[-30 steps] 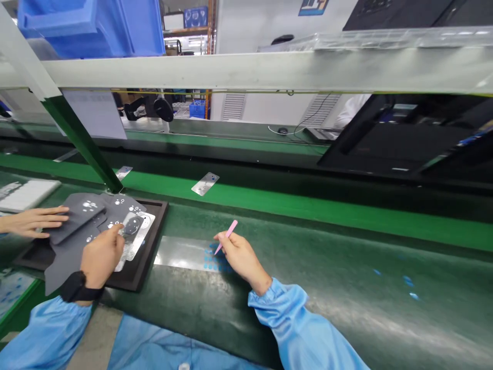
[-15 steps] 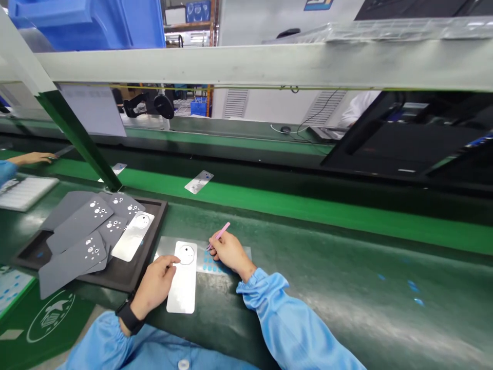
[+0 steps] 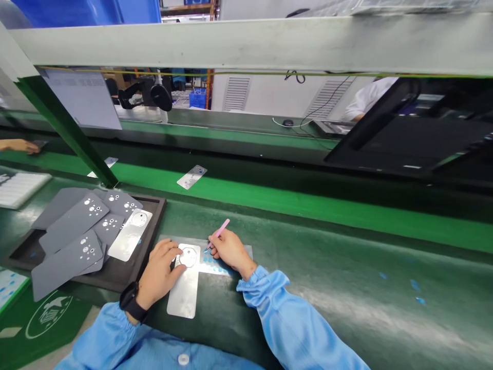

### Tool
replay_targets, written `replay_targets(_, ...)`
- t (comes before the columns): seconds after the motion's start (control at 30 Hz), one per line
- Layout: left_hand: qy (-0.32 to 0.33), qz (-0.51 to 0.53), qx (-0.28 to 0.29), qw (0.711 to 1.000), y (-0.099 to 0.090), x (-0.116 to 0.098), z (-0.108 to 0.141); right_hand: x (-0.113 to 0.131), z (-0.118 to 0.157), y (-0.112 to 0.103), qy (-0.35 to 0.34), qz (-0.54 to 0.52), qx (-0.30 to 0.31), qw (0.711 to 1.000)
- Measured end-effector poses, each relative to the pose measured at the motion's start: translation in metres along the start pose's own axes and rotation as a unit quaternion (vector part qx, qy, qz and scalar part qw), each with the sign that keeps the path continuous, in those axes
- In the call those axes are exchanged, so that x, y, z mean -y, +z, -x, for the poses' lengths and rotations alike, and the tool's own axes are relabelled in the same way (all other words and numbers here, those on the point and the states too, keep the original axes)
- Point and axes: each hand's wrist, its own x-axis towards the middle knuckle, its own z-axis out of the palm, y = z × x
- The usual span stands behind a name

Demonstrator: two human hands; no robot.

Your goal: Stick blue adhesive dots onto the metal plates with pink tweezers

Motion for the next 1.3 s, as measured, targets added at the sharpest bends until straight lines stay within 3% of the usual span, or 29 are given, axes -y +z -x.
replay_targets(0.2, 0.003, -0.013, 0.061, 0.998, 0.005, -0.001, -0.001, -0.004, -0.001, -0.002, 0.005, -0.064, 0.004, 0.998)
replay_targets(0.37, 0.012, 0.007, 0.067, 0.998, 0.005, -0.004, 0.002, -0.002, 0.009, 0.0, -0.015, -0.112, 0.026, 0.993)
replay_targets(0.67, 0.015, 0.007, 0.061, 0.998, 0.009, -0.005, 0.005, -0.008, 0.022, 0.029, 0.004, -0.08, 0.005, 0.997)
replay_targets(0.97, 0.028, 0.006, 0.054, 0.998, 0.011, -0.003, 0.006, -0.004, 0.021, 0.03, 0.034, -0.061, -0.002, 0.998)
replay_targets(1.3, 0.037, -0.007, 0.058, 0.998, 0.011, -0.003, 0.007, -0.006, 0.02, 0.03, 0.021, -0.029, 0.002, 0.999)
